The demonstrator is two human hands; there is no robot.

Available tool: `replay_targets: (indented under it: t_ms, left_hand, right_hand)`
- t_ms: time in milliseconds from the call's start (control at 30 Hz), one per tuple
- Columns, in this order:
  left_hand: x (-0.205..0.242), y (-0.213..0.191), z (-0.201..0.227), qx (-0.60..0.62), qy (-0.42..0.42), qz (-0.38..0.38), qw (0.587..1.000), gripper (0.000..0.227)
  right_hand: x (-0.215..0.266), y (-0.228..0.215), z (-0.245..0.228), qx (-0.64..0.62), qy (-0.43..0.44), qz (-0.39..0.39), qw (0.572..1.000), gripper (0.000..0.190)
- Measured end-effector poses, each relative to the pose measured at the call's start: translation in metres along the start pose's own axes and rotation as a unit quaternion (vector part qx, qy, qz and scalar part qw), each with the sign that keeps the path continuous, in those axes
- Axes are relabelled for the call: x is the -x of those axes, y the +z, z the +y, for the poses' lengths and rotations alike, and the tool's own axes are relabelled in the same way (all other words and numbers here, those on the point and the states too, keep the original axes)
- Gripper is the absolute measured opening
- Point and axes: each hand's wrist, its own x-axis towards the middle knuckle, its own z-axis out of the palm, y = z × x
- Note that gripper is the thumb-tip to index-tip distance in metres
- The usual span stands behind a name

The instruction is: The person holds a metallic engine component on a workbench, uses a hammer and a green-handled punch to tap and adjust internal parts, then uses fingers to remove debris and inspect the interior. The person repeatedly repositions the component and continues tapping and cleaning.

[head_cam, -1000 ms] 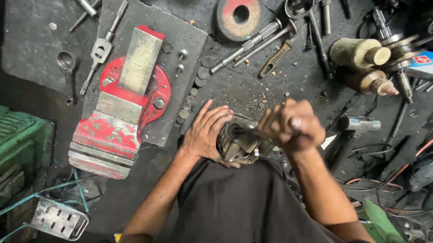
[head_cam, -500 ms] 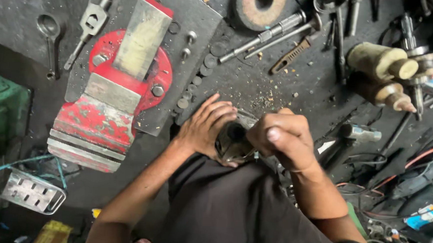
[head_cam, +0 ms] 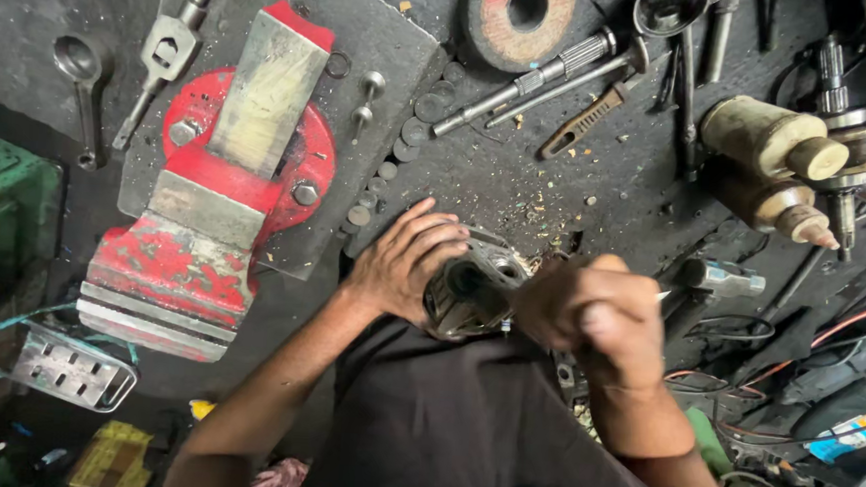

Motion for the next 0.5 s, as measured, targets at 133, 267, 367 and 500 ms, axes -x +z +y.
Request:
replay_targets:
  t_ms: [133,267,367,500]
  left_hand:
    - [-0.005,0.000,-0.002,0.017,0.002,-0.005,1.000,0.083]
    - [-0.001,0.001,-0.002,-0.020,-0.002,-0.001,1.000,0.073]
    - [0.001,0.003,0.000,-0.025,-0.002,0.002,1.000,0.071]
    - [-0.002,-0.004,0.000,-0.016,-0.002,0.004,1.000,0.072]
  right_hand:
    - [-0.023,-0.004,-0.005,0.057,0.105,-0.101,0.988,0.045]
    - [-0.026,-0.013,0.018,0.054,0.114,-0.106,0.986,0.045]
    - [-0.023,-0.020,0.026,0.019,0.032,0.040,0.999,0.043]
    - [-0.022,-0.010,0.019,-0.291,0.000,0.092,0.952,0.035]
